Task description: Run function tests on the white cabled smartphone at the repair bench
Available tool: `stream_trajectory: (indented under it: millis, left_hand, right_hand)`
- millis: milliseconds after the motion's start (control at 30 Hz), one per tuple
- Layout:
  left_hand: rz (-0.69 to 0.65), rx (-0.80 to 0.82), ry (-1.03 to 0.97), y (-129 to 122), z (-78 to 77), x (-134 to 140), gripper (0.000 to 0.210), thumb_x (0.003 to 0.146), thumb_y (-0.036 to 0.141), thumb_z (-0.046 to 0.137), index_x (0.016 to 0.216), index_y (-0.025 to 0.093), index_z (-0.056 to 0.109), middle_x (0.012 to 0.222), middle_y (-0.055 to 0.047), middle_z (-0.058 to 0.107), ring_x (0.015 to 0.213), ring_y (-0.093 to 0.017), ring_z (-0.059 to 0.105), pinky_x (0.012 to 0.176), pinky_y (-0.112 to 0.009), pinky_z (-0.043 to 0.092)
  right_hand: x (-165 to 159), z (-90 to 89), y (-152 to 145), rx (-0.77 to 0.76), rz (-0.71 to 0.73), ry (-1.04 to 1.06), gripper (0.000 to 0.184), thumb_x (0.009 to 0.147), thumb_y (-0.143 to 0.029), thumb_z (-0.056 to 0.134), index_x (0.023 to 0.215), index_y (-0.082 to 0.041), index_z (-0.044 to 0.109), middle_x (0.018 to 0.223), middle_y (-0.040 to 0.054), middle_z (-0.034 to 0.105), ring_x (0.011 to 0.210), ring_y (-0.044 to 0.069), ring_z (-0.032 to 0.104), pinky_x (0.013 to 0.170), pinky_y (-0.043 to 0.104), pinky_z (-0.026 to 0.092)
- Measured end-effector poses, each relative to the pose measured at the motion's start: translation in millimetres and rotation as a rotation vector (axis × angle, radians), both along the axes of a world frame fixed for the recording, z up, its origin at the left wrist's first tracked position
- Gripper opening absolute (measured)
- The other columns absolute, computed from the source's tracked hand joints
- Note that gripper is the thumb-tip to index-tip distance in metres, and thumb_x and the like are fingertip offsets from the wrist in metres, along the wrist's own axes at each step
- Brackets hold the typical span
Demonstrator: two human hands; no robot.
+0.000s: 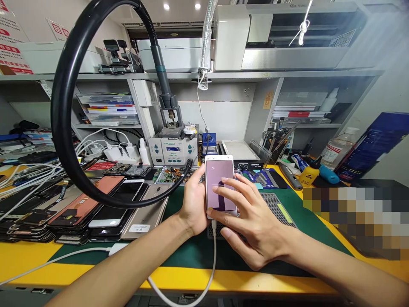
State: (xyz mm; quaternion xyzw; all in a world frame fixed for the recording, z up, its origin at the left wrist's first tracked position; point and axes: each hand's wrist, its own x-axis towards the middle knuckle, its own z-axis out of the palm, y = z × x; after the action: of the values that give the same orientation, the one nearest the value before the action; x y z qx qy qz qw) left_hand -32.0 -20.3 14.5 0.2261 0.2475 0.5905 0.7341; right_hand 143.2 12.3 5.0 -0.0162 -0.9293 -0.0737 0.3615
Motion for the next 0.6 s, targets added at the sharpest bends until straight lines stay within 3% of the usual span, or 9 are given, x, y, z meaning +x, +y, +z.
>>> stream_trajectory:
  millis: [400,600]
  left_hand:
    - [0.033,-0.038,0.032,0.6,1.3,-0.6,0.062,0.099,0.060,0.044,0.131,0.014,0.070,0.101,-0.013,0.078,0.094,-0.030,0.073,0.085,-0.038,0.055]
    - [-0.004,-0.024,0.001,0.4,0.7,-0.6,0.063,0.098,0.061,0.046,0.130,0.013,0.070,0.102,-0.013,0.077,0.095,-0.030,0.073,0.087,-0.039,0.056]
  right_hand:
    - [-0.3,-2.8,0.4,0.003,-0.037,-0.008,0.037,0.087,-0.025,0.060,0.122,-0.023,0.072,0.146,0.0177,0.053,0.147,0.042,0.037,0.118,0.074,0.025]
    - [-0.4,-3.7,1.1,0.012,-0.010,0.048,0.036,0.084,-0.022,0.061,0.117,-0.021,0.073,0.142,0.0172,0.057,0.145,0.040,0.040,0.117,0.072,0.028]
